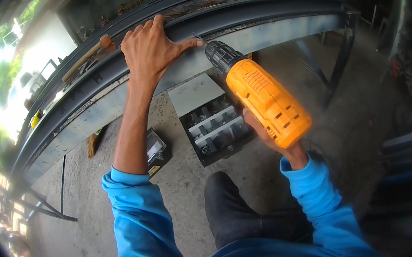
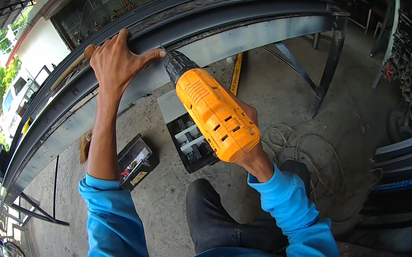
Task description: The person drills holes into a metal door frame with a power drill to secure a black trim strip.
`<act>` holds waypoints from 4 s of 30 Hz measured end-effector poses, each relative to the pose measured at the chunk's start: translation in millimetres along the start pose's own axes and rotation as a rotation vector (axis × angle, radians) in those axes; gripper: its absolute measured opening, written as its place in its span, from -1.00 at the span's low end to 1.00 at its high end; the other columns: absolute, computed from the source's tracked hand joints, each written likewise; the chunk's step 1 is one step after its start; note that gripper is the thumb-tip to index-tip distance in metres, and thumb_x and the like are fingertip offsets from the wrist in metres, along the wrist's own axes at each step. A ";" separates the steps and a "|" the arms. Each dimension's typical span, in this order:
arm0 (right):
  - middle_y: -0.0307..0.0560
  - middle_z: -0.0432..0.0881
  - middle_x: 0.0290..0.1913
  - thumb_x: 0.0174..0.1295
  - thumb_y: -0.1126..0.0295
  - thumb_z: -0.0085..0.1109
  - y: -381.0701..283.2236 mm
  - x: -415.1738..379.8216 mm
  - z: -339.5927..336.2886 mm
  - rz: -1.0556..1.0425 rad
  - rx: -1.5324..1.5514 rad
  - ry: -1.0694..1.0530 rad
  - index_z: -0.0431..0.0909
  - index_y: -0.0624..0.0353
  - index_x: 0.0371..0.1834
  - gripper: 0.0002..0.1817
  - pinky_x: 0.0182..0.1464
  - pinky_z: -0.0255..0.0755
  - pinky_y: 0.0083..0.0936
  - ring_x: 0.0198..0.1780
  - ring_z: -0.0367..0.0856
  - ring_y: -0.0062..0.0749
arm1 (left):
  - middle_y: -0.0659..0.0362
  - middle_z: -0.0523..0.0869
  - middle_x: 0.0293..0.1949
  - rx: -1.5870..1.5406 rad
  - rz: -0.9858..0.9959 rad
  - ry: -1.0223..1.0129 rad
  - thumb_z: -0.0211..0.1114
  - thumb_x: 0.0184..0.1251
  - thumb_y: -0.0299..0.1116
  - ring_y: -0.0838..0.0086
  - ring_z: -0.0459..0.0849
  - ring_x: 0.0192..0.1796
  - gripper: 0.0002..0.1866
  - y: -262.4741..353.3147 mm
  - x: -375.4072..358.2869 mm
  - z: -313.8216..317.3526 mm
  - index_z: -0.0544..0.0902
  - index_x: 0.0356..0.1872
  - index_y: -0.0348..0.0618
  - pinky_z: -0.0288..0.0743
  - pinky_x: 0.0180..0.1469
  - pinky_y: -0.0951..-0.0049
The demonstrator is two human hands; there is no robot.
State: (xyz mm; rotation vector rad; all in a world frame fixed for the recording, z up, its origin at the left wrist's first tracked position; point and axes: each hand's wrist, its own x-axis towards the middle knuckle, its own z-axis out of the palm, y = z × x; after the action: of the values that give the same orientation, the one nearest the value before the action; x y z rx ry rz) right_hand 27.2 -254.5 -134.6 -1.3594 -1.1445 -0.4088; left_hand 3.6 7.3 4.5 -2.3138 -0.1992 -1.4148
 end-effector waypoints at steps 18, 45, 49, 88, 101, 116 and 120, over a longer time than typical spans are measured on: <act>-0.11 0.75 -0.06 0.22 0.46 0.35 -3.9 7.7 -5.7 0.027 0.015 -0.011 0.66 0.17 0.03 -0.70 -0.08 0.57 -0.46 -0.12 0.73 -0.34 | 0.20 0.64 -0.66 0.057 0.012 0.001 0.31 -0.40 0.69 0.43 0.67 -0.56 -0.03 -0.7 0.9 -0.7 0.71 -0.33 -0.14 0.52 -0.39 0.41; 0.25 0.66 0.12 -0.03 0.12 0.54 -69.7 51.7 -7.2 -0.010 -0.449 -0.138 0.44 0.32 0.32 -0.16 0.02 0.62 -0.30 0.03 0.73 0.02 | 0.07 0.77 -0.51 -0.119 -0.076 -0.379 0.67 -0.51 0.26 0.17 0.80 -0.35 -0.31 -6.1 23.7 -25.8 0.74 -0.43 -0.13 0.64 -0.24 0.22; 0.23 0.67 0.10 -0.02 0.11 0.53 -70.4 53.6 -8.2 -0.049 -0.475 -0.140 0.45 0.32 0.31 -0.17 0.02 0.62 -0.30 0.01 0.74 0.02 | 0.08 0.77 -0.50 -0.112 -0.093 -0.419 0.68 -0.51 0.26 0.18 0.80 -0.35 -0.30 -6.9 25.5 -24.1 0.75 -0.41 -0.13 0.64 -0.24 0.22; 0.27 0.72 -0.13 -0.02 0.08 0.48 -81.6 78.1 -25.8 -0.030 -0.531 -0.249 0.50 0.32 0.28 -0.20 -0.05 0.56 -0.28 -0.09 0.74 0.11 | 0.08 0.78 -0.47 -0.109 -0.061 -0.374 0.65 -0.44 0.28 0.21 0.81 -0.32 -0.23 -8.7 21.7 -20.6 0.79 -0.21 -0.12 0.65 -0.19 0.24; 0.27 0.71 -0.06 0.01 0.15 0.46 -77.2 78.1 -25.2 -0.027 -0.497 -0.251 0.50 0.33 0.27 -0.24 -0.03 0.57 -0.29 -0.06 0.73 0.11 | 0.08 0.76 -0.51 -0.106 -0.053 -0.369 0.63 -0.47 0.32 0.19 0.80 -0.34 -0.26 -9.1 21.0 -20.6 0.76 -0.36 -0.13 0.65 -0.22 0.21; 0.23 0.69 0.04 -0.02 0.20 0.51 -80.1 74.7 -21.0 -0.052 -0.549 -0.250 0.49 0.35 0.27 -0.23 0.01 0.60 -0.32 -0.02 0.74 0.04 | 0.10 0.73 -0.57 -0.092 -0.049 -0.352 0.63 -0.44 0.34 0.27 0.78 -0.43 -0.28 -9.3 20.2 -17.2 0.74 -0.42 -0.12 0.63 -0.29 0.29; 0.21 0.69 0.02 -0.04 0.19 0.52 -82.5 75.8 -19.6 -0.086 -0.563 -0.265 0.48 0.37 0.27 -0.20 -0.03 0.60 -0.31 -0.05 0.74 0.04 | 0.12 0.74 -0.57 -0.099 -0.039 -0.340 0.63 -0.44 0.33 0.28 0.78 -0.43 -0.28 -9.4 19.5 -17.7 0.74 -0.40 -0.12 0.64 -0.29 0.29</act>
State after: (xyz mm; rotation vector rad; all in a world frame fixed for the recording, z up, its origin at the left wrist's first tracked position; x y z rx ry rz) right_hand 2.6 -264.3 -24.0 -1.8994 -1.3684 -0.6609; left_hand -4.8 6.4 31.1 -2.6350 -0.2796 -1.0605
